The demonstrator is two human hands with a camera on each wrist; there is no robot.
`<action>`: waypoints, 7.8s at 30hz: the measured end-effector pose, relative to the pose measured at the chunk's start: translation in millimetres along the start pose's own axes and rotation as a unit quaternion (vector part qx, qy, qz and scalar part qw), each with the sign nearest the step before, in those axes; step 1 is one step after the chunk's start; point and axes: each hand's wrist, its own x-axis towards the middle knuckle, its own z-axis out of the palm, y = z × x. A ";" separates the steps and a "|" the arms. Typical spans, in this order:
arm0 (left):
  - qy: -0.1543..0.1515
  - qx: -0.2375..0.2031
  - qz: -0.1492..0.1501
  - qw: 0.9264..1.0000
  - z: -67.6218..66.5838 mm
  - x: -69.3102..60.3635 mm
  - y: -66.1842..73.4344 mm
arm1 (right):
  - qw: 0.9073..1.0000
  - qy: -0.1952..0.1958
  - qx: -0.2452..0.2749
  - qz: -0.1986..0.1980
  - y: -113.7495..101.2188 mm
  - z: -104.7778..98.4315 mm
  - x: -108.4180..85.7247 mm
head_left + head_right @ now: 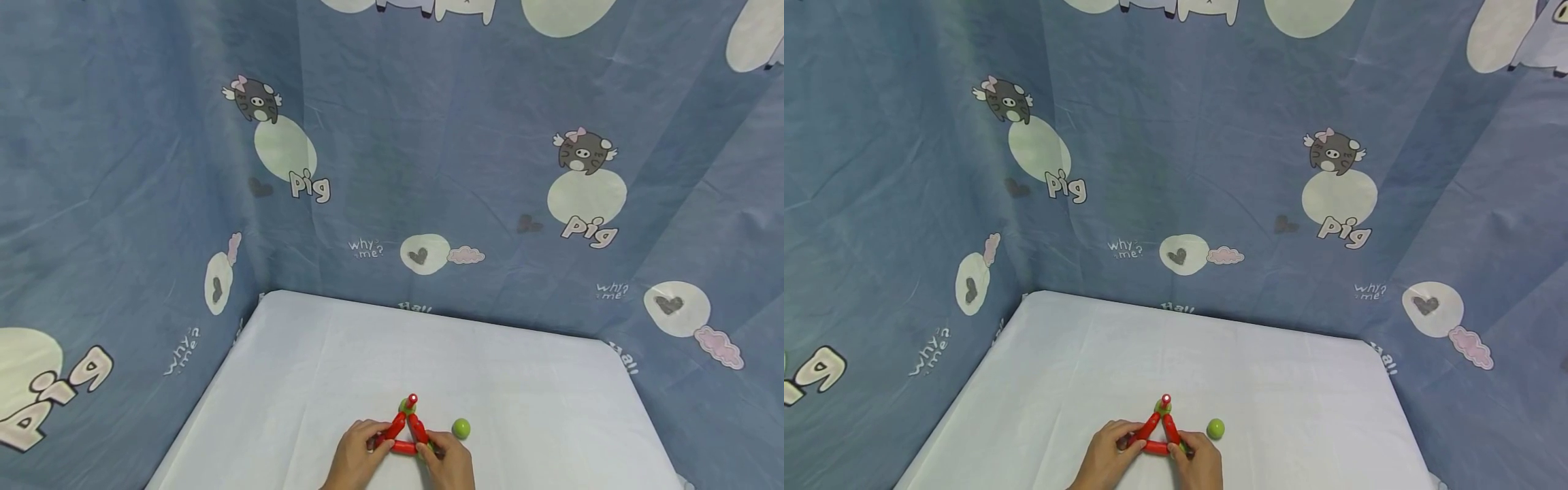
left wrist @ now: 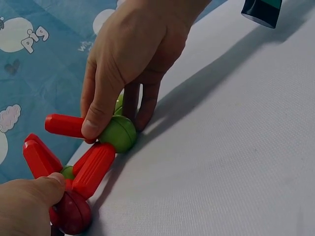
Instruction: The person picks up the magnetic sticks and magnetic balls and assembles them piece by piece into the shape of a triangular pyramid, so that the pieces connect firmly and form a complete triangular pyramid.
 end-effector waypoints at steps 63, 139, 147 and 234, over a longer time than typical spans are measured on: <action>-0.018 -0.072 -0.034 0.997 11.0 -7.7 -11.2 | 0.974 -0.165 0.071 -0.137 -11.4 -23.2 66.2; -0.012 -0.038 -0.054 0.998 11.1 -8.6 -9.5 | 0.990 0.071 0.122 0.021 50.1 -72.5 14.0; -0.019 -0.041 -0.064 0.997 8.7 -8.3 -7.3 | 0.987 0.065 0.123 0.085 66.8 -76.8 2.4; -0.017 -0.044 -0.065 0.997 9.1 -9.7 -6.8 | 0.991 0.053 0.066 0.106 45.7 -37.6 31.5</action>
